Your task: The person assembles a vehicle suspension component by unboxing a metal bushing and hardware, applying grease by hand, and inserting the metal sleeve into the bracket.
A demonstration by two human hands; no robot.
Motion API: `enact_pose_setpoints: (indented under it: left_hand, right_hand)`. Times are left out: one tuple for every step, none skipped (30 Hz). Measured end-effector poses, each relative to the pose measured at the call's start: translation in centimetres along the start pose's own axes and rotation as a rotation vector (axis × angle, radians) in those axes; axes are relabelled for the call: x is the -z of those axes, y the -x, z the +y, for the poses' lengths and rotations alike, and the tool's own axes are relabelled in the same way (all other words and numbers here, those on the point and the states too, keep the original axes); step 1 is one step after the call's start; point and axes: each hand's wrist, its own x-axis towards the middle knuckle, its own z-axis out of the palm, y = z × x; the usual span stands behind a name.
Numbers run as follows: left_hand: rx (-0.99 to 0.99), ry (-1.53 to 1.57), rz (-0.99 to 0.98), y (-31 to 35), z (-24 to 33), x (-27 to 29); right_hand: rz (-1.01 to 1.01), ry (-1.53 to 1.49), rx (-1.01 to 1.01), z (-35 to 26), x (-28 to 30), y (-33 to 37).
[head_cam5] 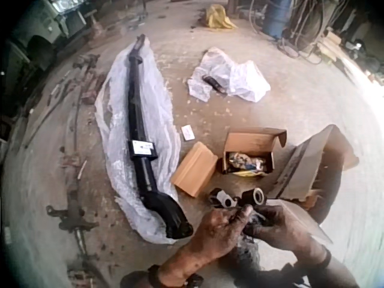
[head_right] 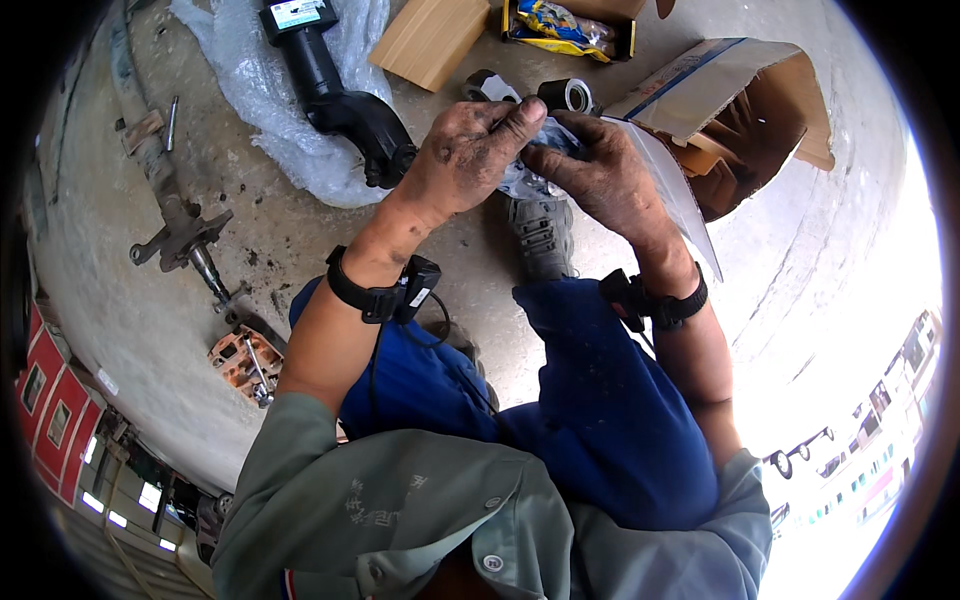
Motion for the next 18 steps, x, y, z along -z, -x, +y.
enact_pose_setpoints:
  left_hand:
    - [0.021, -0.032, -0.017, -0.1, 0.1, 0.1]
    - [0.165, 0.124, -0.001, -0.2, 0.3, 0.0]
    - [0.309, 0.280, 0.014, -0.1, 0.8, -0.2]
    - [0.453, 0.436, 0.027, -0.1, 1.3, -0.2]
    - [0.484, 0.440, 0.039, -0.1, 1.8, -0.1]
    - [0.515, 0.444, 0.051, -0.2, 2.2, 0.2]
    - [0.542, 0.449, 0.064, -0.3, 2.4, 0.5]
    - [0.593, 0.440, 0.048, 0.0, 2.1, 0.4]
    - [0.606, 0.511, 0.077, -0.1, 2.2, 0.5]
    - [0.619, 0.582, 0.104, -0.1, 2.5, 0.4]
    - [0.632, 0.653, 0.129, -0.2, 2.7, 0.4]
    - [0.671, 0.684, 0.145, -0.4, 3.0, 0.6]
    - [0.679, 0.640, 0.130, -0.5, 3.1, 0.8]
    - [0.686, 0.612, 0.109, -0.6, 3.0, 0.8]
    - [0.690, 0.584, 0.085, -0.6, 2.9, 0.9]
    - [0.694, 0.535, 0.080, -0.5, 2.9, 0.8]
    - [0.690, 0.488, 0.079, -0.4, 2.9, 1.1]
    - [0.743, 0.515, 0.094, -0.5, 3.3, 1.4]
  right_hand:
    - [-0.011, -0.009, 0.010, 0.2, -0.1, -0.2]
    - [-0.023, -0.019, 0.020, 0.4, -0.2, -0.4]
    - [-0.034, -0.028, 0.031, 0.5, -0.4, -0.5]
    - [0.006, -0.019, 0.024, 0.8, -0.9, -0.5]
    - [0.008, -0.026, 0.050, 0.8, -1.1, -0.6]
    - [0.010, -0.034, 0.076, 0.8, -1.3, -0.8]
    - [0.014, -0.038, 0.104, 0.9, -1.3, -1.1]
    - [0.049, -0.039, 0.100, 1.5, -1.7, -1.4]
    - [0.076, -0.008, 0.128, 1.4, -1.8, -1.6]
    - [0.104, 0.022, 0.155, 1.0, -2.1, -1.7]
    - [0.133, 0.052, 0.182, 0.8, -2.2, -1.8]
    - [0.166, 0.102, 0.205, 1.4, -2.2, -2.1]
    - [0.163, 0.091, 0.205, 1.6, -2.1, -2.4]
    - [0.168, 0.089, 0.193, 1.8, -1.9, -2.7]
    - [0.176, 0.086, 0.181, 2.1, -2.0, -3.0]
    - [0.164, 0.066, 0.186, 3.1, -2.1, -3.2]
    - [0.154, 0.052, 0.197, 3.4, -2.2, -3.7]
    - [0.169, 0.115, 0.176, 2.8, -2.2, -3.9]
